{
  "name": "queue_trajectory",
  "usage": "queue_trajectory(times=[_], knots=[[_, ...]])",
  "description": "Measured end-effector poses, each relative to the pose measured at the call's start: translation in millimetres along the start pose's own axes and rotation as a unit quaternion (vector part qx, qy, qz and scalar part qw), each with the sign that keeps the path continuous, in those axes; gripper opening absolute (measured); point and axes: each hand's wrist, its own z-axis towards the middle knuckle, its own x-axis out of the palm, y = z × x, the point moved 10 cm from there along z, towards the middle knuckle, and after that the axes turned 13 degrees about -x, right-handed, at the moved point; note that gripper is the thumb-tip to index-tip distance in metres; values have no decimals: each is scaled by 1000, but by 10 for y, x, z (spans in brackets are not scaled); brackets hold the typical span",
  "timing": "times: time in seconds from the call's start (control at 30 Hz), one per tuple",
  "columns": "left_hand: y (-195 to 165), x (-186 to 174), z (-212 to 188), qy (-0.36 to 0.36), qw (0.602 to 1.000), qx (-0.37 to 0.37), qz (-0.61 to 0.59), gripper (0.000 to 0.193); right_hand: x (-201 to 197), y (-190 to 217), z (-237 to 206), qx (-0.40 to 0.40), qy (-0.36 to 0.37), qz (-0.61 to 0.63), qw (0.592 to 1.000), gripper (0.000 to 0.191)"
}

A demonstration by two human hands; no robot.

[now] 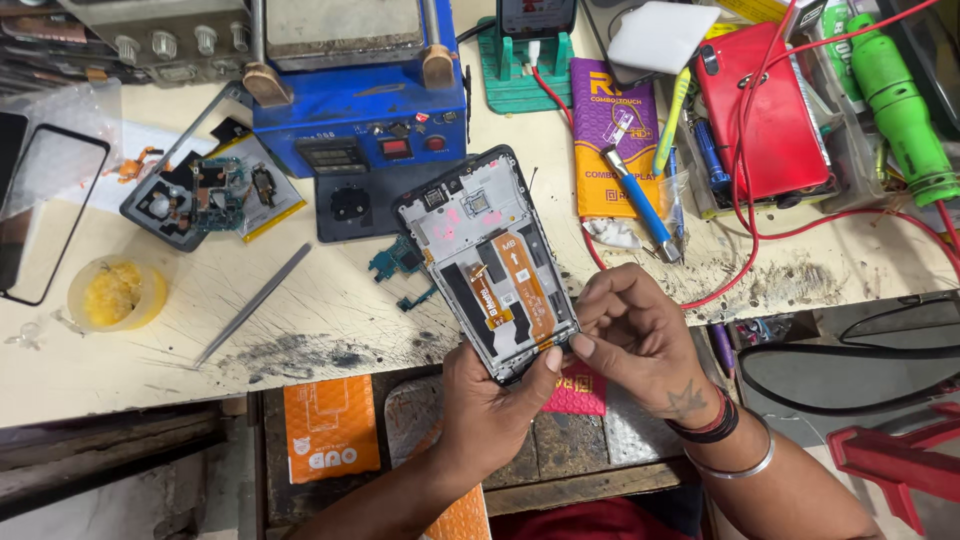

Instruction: The person repairs a disassembled smartphone at a cluttered workbench. They hold the phone frame, peel adhesive and film from the inside, align the motherboard over the frame, press it into place, and use a tool to work on the board and connectors while other phone parts and screens lie on the bench.

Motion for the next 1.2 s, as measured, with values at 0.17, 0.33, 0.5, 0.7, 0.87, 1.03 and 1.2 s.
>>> queue_trajectory(times=[0.17, 0.33, 0.5, 0.7, 0.87, 1.03, 1.2], knots=[[-13, 18, -9, -5, 1000, 11, 15, 17, -10, -6, 6, 8, -10, 11, 1000, 33], [14, 16, 12, -12, 1000, 1, 18, 16, 16, 22, 18, 38, 9, 41, 998, 36], [11, 55, 11, 16, 999, -10, -39, 17, 73, 66, 56, 26, 29, 60, 997, 32], [-38, 48, 14, 20, 1000, 2, -6, 17, 56, 47, 56, 27, 23, 53, 998, 31], [-26, 87, 5, 37, 999, 0, -38, 18, 28, 128, 54, 20, 48, 13, 999, 32], [-3, 26, 3, -5, 999, 6, 52, 18, -7, 176, 72, 17, 70, -72, 995, 34], [24, 3, -5, -2, 998, 1, 59, 18, -19, 152, 49, 39, 75, -109, 990, 35]])
